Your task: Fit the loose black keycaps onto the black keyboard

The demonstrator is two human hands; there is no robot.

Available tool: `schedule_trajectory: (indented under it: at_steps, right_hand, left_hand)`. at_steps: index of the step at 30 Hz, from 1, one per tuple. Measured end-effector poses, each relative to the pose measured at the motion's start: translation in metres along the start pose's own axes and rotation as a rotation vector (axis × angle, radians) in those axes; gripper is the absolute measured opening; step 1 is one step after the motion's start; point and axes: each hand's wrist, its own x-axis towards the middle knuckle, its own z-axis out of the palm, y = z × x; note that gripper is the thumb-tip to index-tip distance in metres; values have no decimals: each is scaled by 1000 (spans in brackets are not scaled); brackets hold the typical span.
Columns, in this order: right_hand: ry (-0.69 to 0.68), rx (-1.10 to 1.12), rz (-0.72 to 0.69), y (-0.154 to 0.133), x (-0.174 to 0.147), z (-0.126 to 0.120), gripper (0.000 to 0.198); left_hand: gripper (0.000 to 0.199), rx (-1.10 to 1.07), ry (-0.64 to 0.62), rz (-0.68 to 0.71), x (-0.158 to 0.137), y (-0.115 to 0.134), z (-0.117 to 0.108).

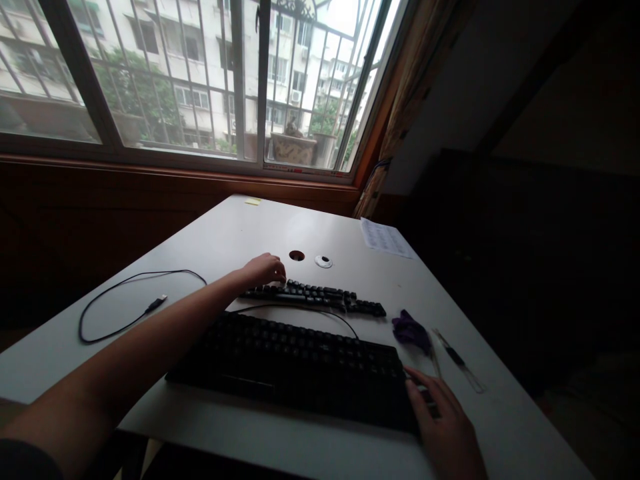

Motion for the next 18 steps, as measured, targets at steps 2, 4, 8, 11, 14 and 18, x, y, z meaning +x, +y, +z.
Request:
schedule_trajectory:
  at_steps: [2, 4, 8, 11, 14, 18]
  right_hand:
    - [2, 1, -1, 0, 0, 0, 42]
    - [3, 0, -3, 0, 1, 0, 42]
    - [4, -3, 7, 2, 1, 1, 42]
    - [2, -3, 2, 2, 2, 2, 42]
    - [5, -1, 2, 0, 2, 2, 42]
    - [15, 8, -2, -5, 2, 0, 42]
  left_hand:
    - [12, 7, 6, -14, 0, -2, 1]
    - [12, 16, 13, -26, -2, -5, 1]
    - [14, 40, 29, -58, -6, -9, 1]
    - [13, 53, 29, -76, -11, -11, -1]
    - [13, 57, 37, -84, -15, -13, -5]
    - [17, 52, 72, -84, -22, -13, -11]
